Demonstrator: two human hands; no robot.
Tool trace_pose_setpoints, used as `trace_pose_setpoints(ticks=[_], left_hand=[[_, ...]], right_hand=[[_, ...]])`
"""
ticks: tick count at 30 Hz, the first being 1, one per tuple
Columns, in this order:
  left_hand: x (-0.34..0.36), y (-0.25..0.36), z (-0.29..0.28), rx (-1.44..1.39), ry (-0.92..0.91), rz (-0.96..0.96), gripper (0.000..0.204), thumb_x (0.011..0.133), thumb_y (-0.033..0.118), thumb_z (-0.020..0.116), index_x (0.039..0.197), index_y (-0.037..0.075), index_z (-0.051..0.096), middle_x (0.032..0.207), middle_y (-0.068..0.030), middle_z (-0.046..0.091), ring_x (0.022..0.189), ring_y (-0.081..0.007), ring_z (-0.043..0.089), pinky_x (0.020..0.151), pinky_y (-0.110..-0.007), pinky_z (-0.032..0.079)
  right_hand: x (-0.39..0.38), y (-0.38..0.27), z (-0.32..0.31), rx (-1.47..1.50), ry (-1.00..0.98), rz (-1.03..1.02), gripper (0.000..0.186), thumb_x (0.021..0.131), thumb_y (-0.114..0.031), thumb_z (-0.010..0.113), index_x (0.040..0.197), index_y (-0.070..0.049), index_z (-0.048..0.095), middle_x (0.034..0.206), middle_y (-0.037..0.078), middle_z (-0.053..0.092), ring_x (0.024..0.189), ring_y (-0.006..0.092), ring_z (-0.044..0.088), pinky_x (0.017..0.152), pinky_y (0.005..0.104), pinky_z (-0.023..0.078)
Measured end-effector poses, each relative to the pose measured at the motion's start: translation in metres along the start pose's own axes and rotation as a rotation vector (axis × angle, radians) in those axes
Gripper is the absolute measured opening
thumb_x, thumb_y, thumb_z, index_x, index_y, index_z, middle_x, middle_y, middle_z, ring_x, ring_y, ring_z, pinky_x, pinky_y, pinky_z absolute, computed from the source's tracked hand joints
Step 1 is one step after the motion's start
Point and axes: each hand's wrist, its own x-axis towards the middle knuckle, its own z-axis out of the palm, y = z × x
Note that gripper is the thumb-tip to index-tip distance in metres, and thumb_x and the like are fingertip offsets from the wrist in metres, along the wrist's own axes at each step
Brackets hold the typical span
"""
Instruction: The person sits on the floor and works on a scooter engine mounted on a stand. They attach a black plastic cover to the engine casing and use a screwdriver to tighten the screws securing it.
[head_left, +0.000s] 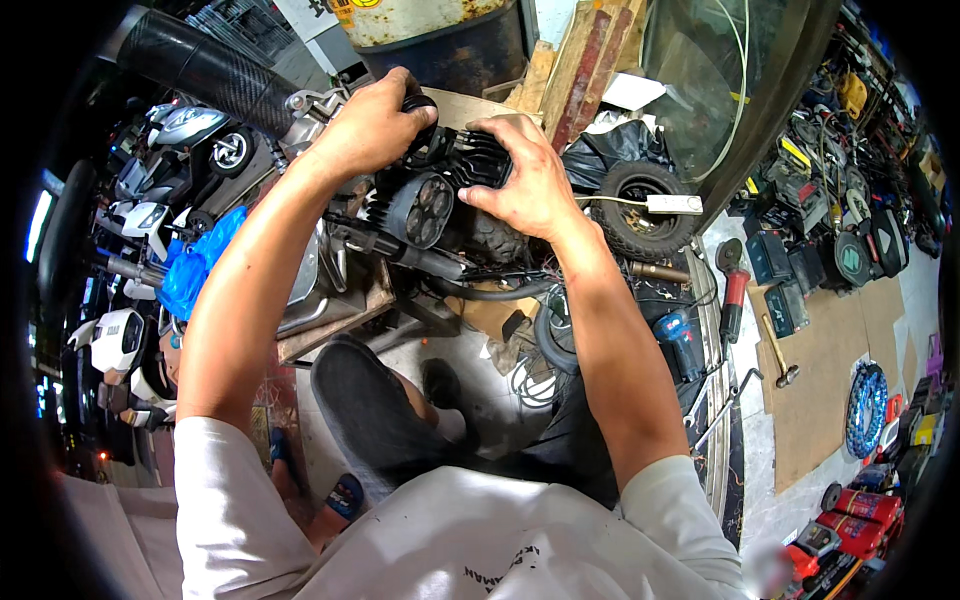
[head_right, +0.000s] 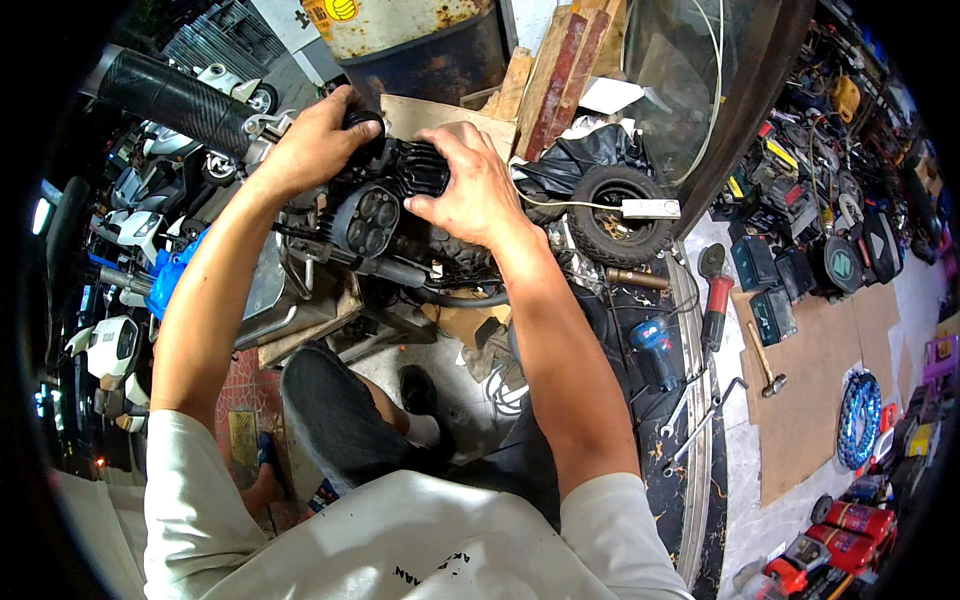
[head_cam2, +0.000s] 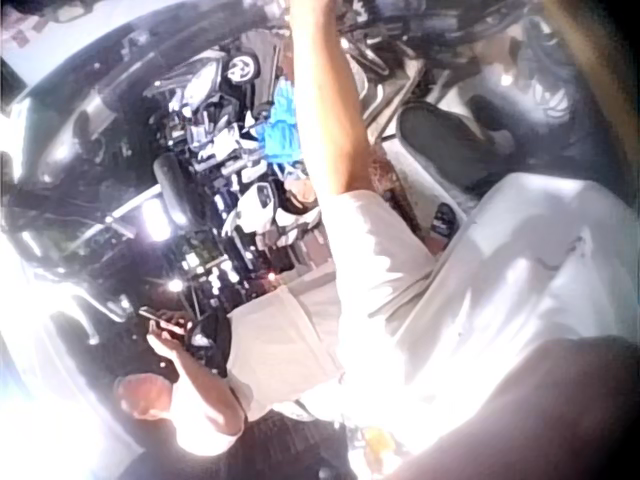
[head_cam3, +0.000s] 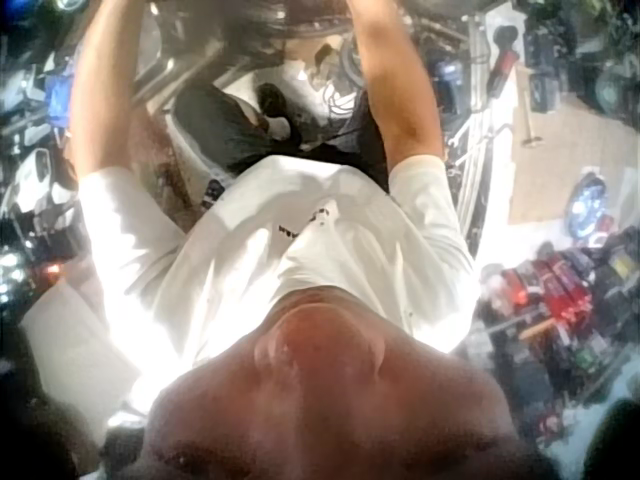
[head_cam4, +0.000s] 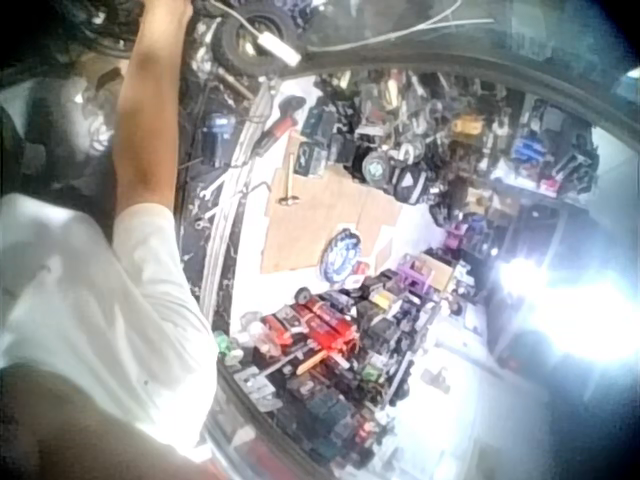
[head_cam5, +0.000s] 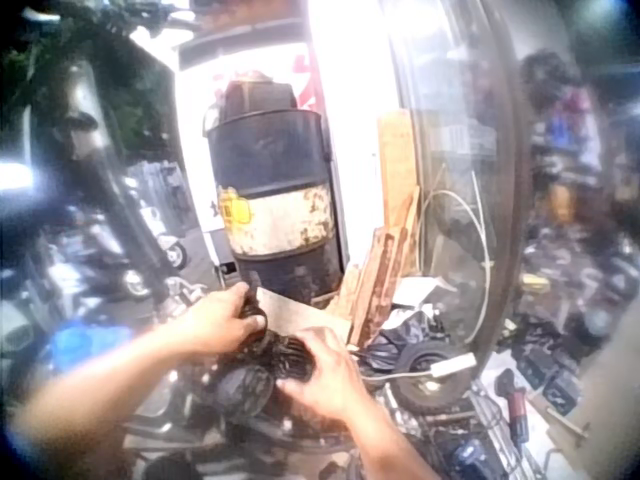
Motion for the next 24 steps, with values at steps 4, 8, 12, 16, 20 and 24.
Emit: trace_pose_setpoints(ticks=[4,8,12,16,20,24], left_hand=[[0.008,0.007,0.001,0.040,0.066,-0.006,0.043,0.100,0.026,0.071,0.128,-0.005,0.063,0.118,-0.0280,0.074,0.115,-0.0410,0.071,0.099,-0.047,0.054],[0.031,0.009,-0.005,0.132,0.060,0.010,0.045,0.098,0.029,0.071,0.125,-0.006,0.064,0.112,-0.0290,0.074,0.110,-0.0421,0.072,0.096,-0.047,0.055],[0.047,0.017,-0.016,0.229,-0.041,0.006,0.047,0.095,0.031,0.072,0.123,-0.007,0.066,0.115,-0.0296,0.073,0.110,-0.0421,0.072,0.096,-0.046,0.055],[0.056,0.000,-0.015,0.233,0.004,0.024,0.047,0.096,0.031,0.071,0.126,-0.005,0.066,0.119,-0.0292,0.073,0.114,-0.0421,0.071,0.097,-0.046,0.055],[0.051,-0.008,-0.017,0.133,0.240,0.107,0.047,0.097,0.031,0.070,0.122,-0.008,0.067,0.112,-0.0328,0.073,0.113,-0.0473,0.070,0.100,-0.051,0.055],[0.050,-0.006,-0.017,0.169,0.253,0.141,0.043,0.098,0.029,0.070,0.122,-0.006,0.066,0.112,-0.0312,0.074,0.112,-0.0470,0.071,0.097,-0.051,0.055]], right_hand=[[0.010,0.009,0.002,0.147,-0.013,0.051,0.082,0.068,-0.032,0.094,0.138,-0.004,0.064,0.133,0.021,0.063,0.127,0.0381,0.062,0.108,0.0455,0.051],[0.009,0.017,0.010,0.448,-0.059,0.170,0.079,0.072,-0.023,0.095,0.139,0.002,0.061,0.131,0.014,0.070,0.124,0.0211,0.062,0.110,0.0361,0.047],[0.006,0.017,0.026,0.704,-0.105,0.287,0.080,0.073,-0.021,0.093,0.140,0.006,0.059,0.131,0.015,0.069,0.125,0.0222,0.061,0.111,0.0342,0.045],[0.006,0.019,0.028,0.771,-0.058,0.328,0.085,0.069,-0.023,0.096,0.139,0.008,0.059,0.122,0.018,0.073,0.114,0.0231,0.067,0.104,0.0343,0.051],[0.004,0.023,0.035,0.898,-0.073,0.400,0.076,0.073,-0.018,0.094,0.137,0.007,0.061,0.118,0.013,0.074,0.108,0.0204,0.069,0.099,0.0328,0.053],[0.006,0.022,0.030,0.995,-0.121,0.422,0.067,0.075,-0.013,0.092,0.133,0.007,0.064,0.113,0.010,0.075,0.102,0.0172,0.069,0.094,0.0316,0.055]])
